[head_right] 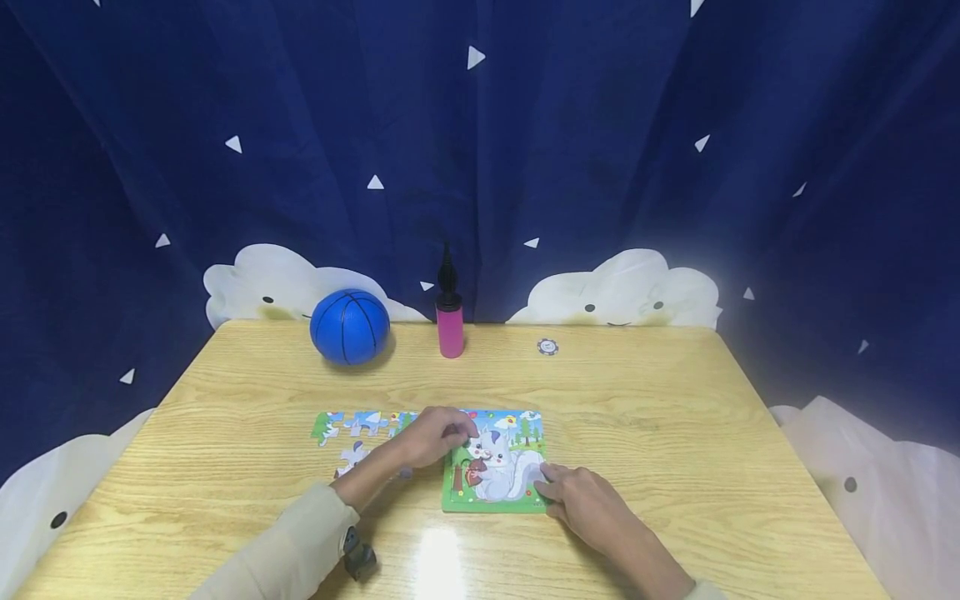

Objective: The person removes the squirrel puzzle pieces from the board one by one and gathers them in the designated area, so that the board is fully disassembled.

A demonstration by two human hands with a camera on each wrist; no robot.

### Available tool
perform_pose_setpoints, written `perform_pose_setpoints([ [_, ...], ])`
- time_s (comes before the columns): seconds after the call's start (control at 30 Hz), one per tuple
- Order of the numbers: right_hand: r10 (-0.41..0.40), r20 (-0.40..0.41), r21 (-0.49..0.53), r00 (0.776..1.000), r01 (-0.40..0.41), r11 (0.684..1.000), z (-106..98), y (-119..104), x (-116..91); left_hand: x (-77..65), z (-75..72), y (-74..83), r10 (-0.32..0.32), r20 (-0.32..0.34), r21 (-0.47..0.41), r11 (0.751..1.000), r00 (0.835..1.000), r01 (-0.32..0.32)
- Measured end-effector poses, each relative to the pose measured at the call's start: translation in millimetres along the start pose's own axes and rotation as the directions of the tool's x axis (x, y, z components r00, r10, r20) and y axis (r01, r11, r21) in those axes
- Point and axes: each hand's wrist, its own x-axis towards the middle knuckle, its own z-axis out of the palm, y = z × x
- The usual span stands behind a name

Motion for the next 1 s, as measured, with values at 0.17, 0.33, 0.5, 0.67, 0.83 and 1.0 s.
perform_pose_setpoints([
  [0.17, -0.01, -0.006, -0.003, 1.0, 0.01, 1.0, 0.5, 0.2, -0.1, -3.7, -5.4, 1.3, 0.008, -0.008, -0.051, 0.999, 1.0, -0.008],
  [0.33, -0.01, -0.007, 0.002, 1.0, 0.01, 1.0, 0.5, 0.7, 0.1, -9.8, -14.5, 0.0, -0.002, -0.024, -0.079, 0.997, 1.0, 0.001],
  [0.5, -0.008, -0.008, 0.004, 1.0, 0.008, 1.0, -0.3, 0.5, -0.3, -18.4, -26.0, -7.1, -0.064, -0.036, -0.101, 0.993, 0.997, 0.06],
  [0.67, -0.014, -0.008, 0.005, 1.0, 0.014, 1.0, -0.9, 0.1, -0.2, -31.8, -41.0, -17.6, -0.064, -0.055, -0.097, 0.994, 0.996, 0.059],
  [0.83, -0.018, -0.007, 0.007, 1.0, 0.018, 1.0, -1.3, 0.3, -0.6, -46.1, -56.4, -31.6, -0.044, -0.079, -0.081, 0.996, 0.996, 0.037],
  [1.0, -0.026, -0.009, 0.01, 1.0, 0.027, 1.0, -1.4, 0.5, -0.5, -63.2, -73.5, -46.2, -0.029, -0.129, -0.057, 0.998, 0.991, 0.022],
])
